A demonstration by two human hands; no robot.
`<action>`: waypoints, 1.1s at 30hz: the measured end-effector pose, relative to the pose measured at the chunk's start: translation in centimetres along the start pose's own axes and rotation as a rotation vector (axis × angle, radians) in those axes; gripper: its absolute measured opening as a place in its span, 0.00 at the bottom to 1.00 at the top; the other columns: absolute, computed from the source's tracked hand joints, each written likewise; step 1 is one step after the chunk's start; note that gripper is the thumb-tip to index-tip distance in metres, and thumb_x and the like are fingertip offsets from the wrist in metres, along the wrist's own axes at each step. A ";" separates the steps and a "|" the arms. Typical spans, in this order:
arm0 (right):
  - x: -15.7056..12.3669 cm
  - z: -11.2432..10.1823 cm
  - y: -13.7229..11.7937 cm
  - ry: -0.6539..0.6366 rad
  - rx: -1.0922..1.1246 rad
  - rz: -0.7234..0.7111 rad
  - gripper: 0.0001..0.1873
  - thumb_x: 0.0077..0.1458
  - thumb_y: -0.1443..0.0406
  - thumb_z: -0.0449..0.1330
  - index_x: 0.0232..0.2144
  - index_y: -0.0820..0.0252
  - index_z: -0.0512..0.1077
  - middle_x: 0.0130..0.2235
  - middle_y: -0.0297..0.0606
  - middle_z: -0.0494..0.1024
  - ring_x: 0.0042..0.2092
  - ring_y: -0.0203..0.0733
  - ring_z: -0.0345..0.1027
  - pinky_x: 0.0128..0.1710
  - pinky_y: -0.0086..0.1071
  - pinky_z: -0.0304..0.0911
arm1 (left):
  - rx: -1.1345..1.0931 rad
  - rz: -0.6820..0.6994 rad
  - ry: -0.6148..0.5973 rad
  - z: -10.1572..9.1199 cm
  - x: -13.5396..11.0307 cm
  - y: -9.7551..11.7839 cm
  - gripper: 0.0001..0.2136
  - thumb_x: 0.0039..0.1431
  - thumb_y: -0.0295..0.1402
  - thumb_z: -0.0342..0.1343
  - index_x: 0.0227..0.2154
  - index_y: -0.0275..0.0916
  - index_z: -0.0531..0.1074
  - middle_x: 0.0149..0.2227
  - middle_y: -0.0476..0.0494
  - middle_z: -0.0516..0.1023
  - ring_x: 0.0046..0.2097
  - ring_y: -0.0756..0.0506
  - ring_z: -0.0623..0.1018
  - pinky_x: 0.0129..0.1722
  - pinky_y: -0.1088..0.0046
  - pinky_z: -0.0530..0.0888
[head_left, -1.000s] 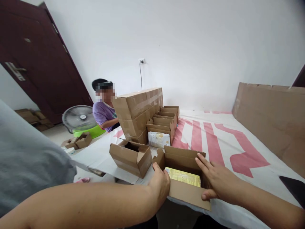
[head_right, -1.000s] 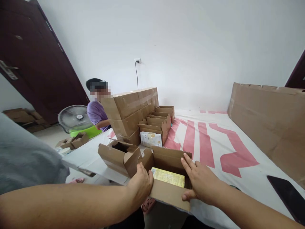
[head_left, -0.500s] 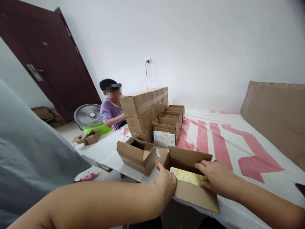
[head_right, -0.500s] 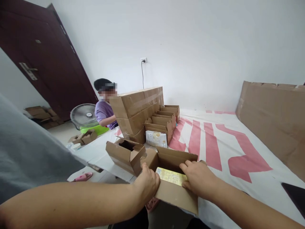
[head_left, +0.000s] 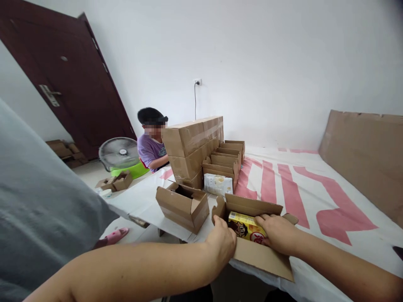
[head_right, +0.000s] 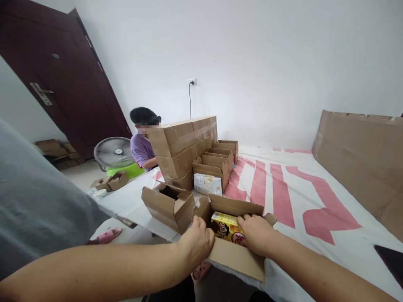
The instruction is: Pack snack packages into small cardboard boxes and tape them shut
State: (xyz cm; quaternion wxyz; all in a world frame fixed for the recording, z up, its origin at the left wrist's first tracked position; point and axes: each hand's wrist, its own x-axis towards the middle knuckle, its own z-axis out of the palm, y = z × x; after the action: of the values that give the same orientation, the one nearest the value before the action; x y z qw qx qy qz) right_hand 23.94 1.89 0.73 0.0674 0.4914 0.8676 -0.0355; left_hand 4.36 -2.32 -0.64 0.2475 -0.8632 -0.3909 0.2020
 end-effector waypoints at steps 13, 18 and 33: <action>-1.5 -2.8 2.7 0.305 0.408 0.050 0.20 0.49 0.59 0.61 0.45 0.57 0.68 0.48 0.45 0.75 0.50 0.54 0.68 0.48 0.44 0.63 | -0.134 0.098 0.094 1.6 -0.3 -2.1 0.17 0.54 0.32 0.56 0.47 0.29 0.72 0.33 0.32 0.79 0.33 0.39 0.77 0.45 0.59 0.63; -1.9 -5.4 6.0 0.483 0.909 0.094 0.25 0.50 0.49 0.61 0.46 0.55 0.66 0.44 0.40 0.78 0.45 0.50 0.74 0.42 0.40 0.69 | -0.216 -0.039 0.041 1.9 0.6 -4.6 0.13 0.59 0.27 0.50 0.44 0.27 0.72 0.36 0.28 0.80 0.39 0.36 0.79 0.49 0.54 0.63; 7.2 -11.9 9.0 0.703 1.008 0.040 0.29 0.43 0.52 0.67 0.46 0.56 0.69 0.45 0.39 0.79 0.46 0.48 0.73 0.45 0.38 0.69 | -1.774 -0.119 0.573 -2.8 11.8 -19.3 0.40 0.31 0.42 0.74 0.50 0.36 0.66 0.52 0.32 0.75 0.51 0.34 0.76 0.52 0.53 0.71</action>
State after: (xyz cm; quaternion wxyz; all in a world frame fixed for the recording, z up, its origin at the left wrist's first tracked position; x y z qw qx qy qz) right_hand 27.02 14.10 11.48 -0.4625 0.4614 0.7051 -0.2759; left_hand 2.00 17.07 11.12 -0.4054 -0.7320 -0.3697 -0.4039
